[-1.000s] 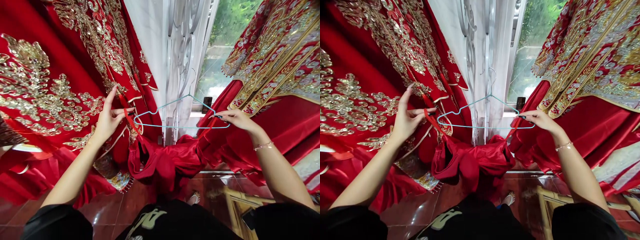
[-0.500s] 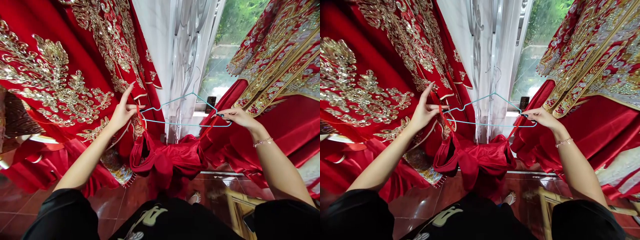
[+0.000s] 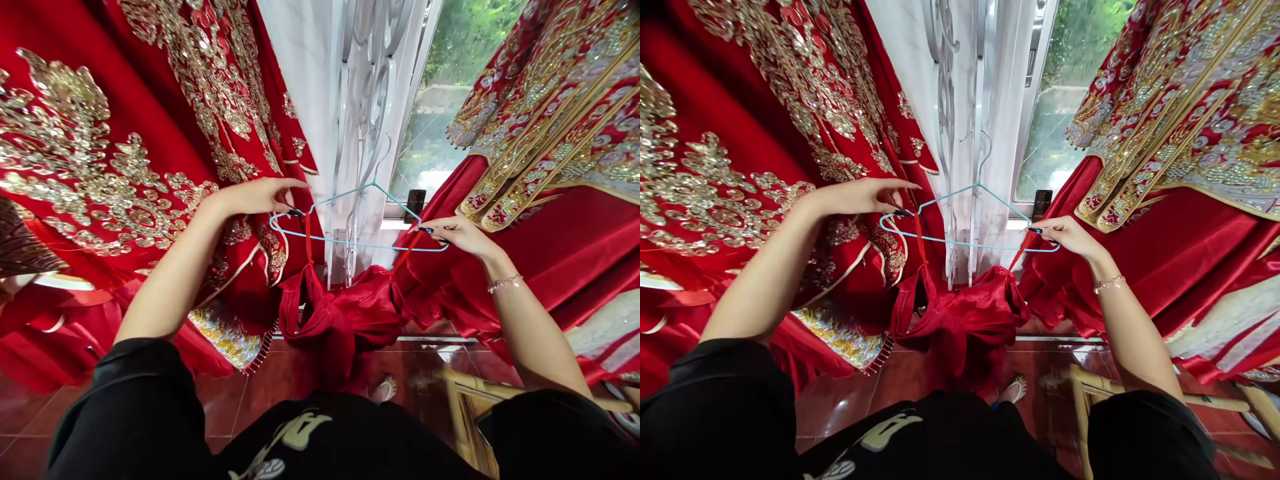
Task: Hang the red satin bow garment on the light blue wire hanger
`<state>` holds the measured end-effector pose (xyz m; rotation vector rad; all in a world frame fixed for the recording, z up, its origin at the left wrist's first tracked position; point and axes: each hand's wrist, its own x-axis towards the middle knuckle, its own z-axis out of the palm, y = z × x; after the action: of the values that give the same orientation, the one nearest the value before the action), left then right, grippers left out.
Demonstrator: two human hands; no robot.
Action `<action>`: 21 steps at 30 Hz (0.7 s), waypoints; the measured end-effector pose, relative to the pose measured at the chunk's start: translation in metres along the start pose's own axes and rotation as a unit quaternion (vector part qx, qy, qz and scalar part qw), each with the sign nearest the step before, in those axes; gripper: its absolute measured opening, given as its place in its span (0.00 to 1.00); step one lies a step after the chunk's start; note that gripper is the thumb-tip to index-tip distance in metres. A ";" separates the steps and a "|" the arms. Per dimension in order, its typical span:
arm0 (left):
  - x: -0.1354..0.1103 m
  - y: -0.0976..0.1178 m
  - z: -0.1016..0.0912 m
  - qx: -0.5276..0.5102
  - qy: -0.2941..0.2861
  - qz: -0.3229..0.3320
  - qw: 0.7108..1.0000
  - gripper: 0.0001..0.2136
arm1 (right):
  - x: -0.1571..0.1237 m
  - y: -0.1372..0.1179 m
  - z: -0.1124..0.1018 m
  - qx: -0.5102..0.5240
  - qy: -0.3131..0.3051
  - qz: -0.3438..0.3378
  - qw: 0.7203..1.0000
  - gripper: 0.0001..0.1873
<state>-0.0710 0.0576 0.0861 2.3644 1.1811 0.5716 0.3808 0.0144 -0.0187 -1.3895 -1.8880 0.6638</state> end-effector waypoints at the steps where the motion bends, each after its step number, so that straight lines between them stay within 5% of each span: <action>1: -0.006 -0.001 0.000 0.006 0.024 0.007 1.000 0.23 | -0.002 -0.001 0.001 -0.002 0.005 -0.002 1.000 0.32; 3: -0.027 -0.004 0.016 0.027 0.106 0.032 0.994 0.19 | -0.009 0.001 0.003 0.004 0.015 -0.007 1.000 0.30; 6: -0.074 -0.013 0.082 0.062 0.199 0.051 0.977 0.12 | -0.025 0.019 0.016 0.068 0.093 -0.024 0.993 0.31; 10: -0.126 -0.036 0.179 -0.001 0.002 0.048 0.999 0.12 | -0.049 0.068 0.068 0.124 0.223 0.062 0.965 0.24; 12: -0.139 -0.047 0.202 -0.056 -0.061 0.000 0.997 0.13 | -0.059 0.092 0.104 0.088 0.114 0.147 0.979 0.22; 16: -0.148 -0.060 0.192 -0.077 -0.083 -0.017 0.993 0.08 | -0.076 0.119 0.160 0.074 0.024 0.177 0.981 0.18; 21: -0.153 -0.069 0.151 0.007 -0.097 0.009 0.995 0.09 | -0.081 0.130 0.147 0.022 0.044 0.216 0.975 0.18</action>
<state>-0.1183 -0.0590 -0.1013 2.3830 1.0806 0.3326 0.3605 -0.0247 -0.2259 -1.7901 -1.5014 0.8295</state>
